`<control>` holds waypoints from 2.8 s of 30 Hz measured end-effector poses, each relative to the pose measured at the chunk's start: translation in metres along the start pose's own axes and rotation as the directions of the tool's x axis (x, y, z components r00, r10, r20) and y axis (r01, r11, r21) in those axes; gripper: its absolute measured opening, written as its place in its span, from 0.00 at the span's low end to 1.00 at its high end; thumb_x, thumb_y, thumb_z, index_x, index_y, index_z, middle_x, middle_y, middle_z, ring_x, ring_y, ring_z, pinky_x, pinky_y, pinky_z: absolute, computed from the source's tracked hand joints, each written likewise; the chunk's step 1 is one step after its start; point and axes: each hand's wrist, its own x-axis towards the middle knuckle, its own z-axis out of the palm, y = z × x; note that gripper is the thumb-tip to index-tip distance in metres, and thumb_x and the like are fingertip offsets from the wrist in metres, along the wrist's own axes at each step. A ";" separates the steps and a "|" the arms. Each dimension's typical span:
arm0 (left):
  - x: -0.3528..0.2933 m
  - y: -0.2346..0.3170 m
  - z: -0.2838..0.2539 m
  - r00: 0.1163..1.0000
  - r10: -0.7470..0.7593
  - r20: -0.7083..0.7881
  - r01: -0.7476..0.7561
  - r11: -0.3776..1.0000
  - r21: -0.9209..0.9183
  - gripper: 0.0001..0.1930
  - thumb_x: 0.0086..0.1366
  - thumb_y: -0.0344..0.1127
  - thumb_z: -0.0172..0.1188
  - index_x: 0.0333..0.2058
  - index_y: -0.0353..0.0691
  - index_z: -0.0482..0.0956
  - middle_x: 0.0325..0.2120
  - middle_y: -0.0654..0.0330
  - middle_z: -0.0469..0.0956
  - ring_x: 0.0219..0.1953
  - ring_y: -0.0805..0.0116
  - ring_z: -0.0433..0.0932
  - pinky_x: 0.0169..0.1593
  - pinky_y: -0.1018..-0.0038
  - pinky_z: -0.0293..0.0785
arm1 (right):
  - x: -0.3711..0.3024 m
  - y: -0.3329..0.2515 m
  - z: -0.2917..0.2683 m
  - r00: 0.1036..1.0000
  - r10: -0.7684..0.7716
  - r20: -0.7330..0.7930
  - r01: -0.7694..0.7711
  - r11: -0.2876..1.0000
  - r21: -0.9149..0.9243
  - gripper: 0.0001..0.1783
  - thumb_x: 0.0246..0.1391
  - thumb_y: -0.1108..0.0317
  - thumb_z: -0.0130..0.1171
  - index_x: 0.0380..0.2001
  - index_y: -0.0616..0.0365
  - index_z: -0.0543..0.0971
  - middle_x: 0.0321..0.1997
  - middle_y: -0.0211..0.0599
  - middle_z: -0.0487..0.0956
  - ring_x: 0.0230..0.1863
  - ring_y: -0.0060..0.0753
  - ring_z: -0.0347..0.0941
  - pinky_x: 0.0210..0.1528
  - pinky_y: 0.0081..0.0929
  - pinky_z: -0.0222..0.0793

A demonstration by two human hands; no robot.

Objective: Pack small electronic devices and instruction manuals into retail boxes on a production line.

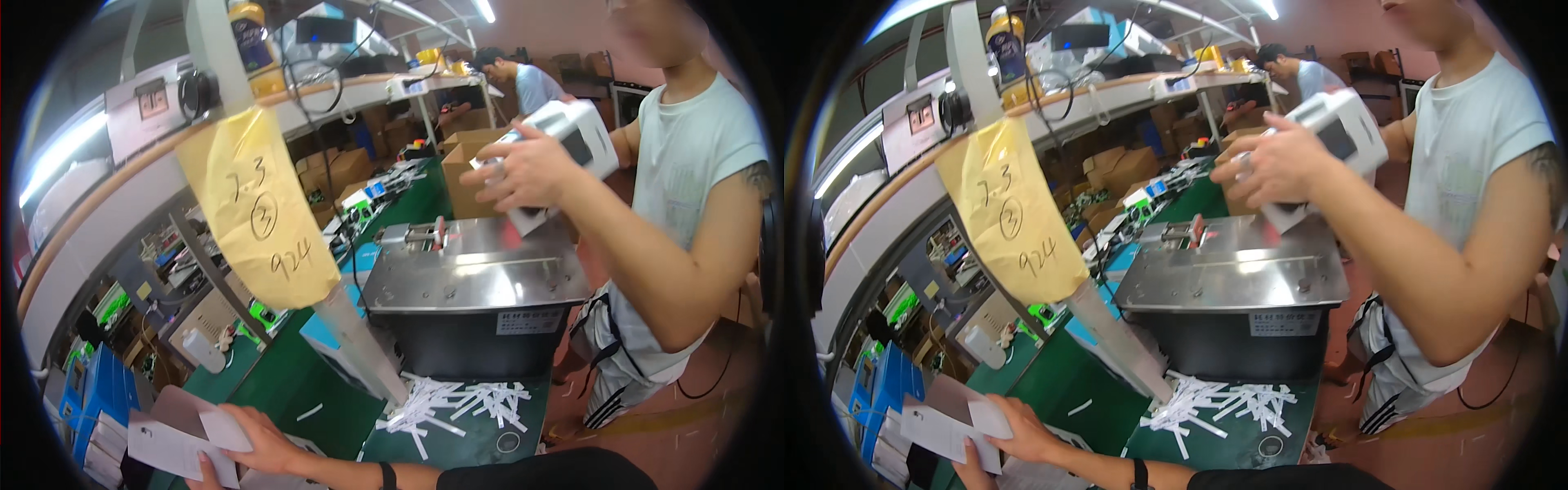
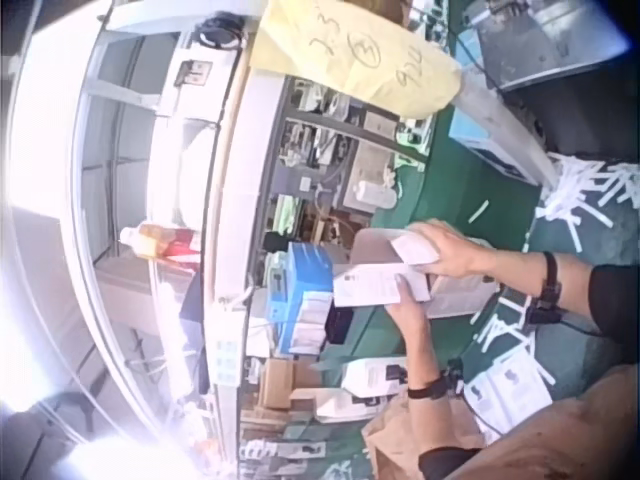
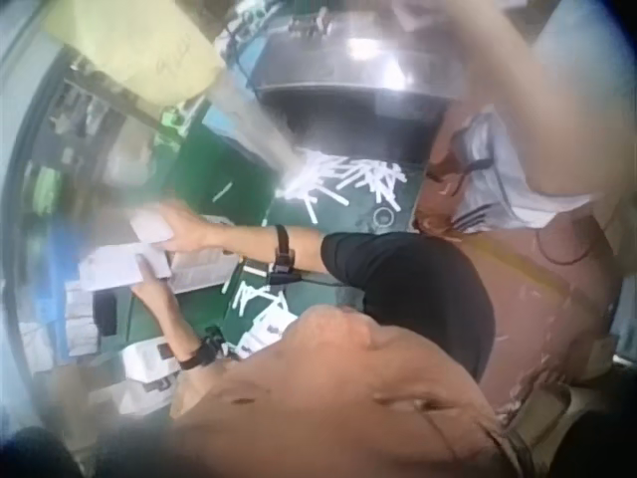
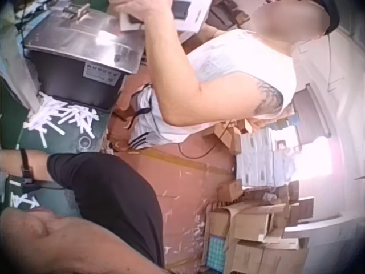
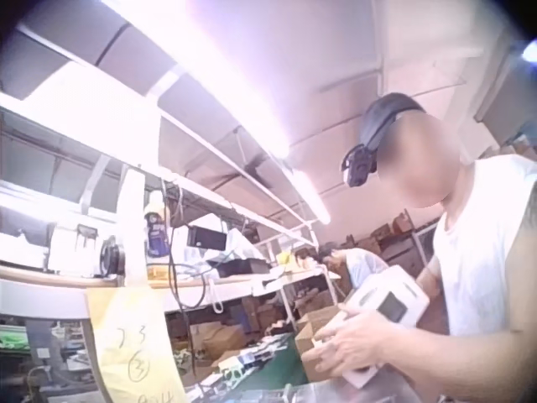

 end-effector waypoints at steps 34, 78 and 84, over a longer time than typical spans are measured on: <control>-0.019 -0.012 0.065 0.996 -0.037 -0.082 0.047 0.991 0.125 0.29 0.75 0.38 0.53 0.66 0.21 0.59 0.66 0.41 0.63 0.61 0.54 0.71 0.65 0.59 0.67 | 0.008 0.011 -0.072 0.985 0.137 0.110 -0.118 0.980 -0.163 0.35 0.58 0.49 0.63 0.61 0.58 0.69 0.58 0.62 0.74 0.58 0.67 0.72 0.59 0.52 0.70; 0.013 0.013 0.088 0.657 0.740 0.145 -0.480 0.262 0.837 0.42 0.53 0.24 0.65 0.68 0.41 0.60 0.41 0.46 0.74 0.32 0.43 0.79 0.31 0.59 0.78 | 0.029 -0.009 -0.121 0.983 0.185 -0.001 -0.182 0.966 -0.182 0.26 0.52 0.56 0.69 0.49 0.63 0.80 0.43 0.58 0.84 0.46 0.55 0.82 0.50 0.39 0.77; 0.008 0.022 0.090 0.650 0.728 0.218 -0.283 -0.034 0.958 0.43 0.52 0.32 0.68 0.68 0.39 0.62 0.52 0.37 0.63 0.55 0.43 0.64 0.58 0.55 0.64 | 0.029 -0.009 -0.122 0.972 0.230 -0.039 -0.232 0.942 -0.243 0.24 0.55 0.60 0.66 0.51 0.63 0.79 0.45 0.57 0.83 0.50 0.54 0.82 0.52 0.38 0.76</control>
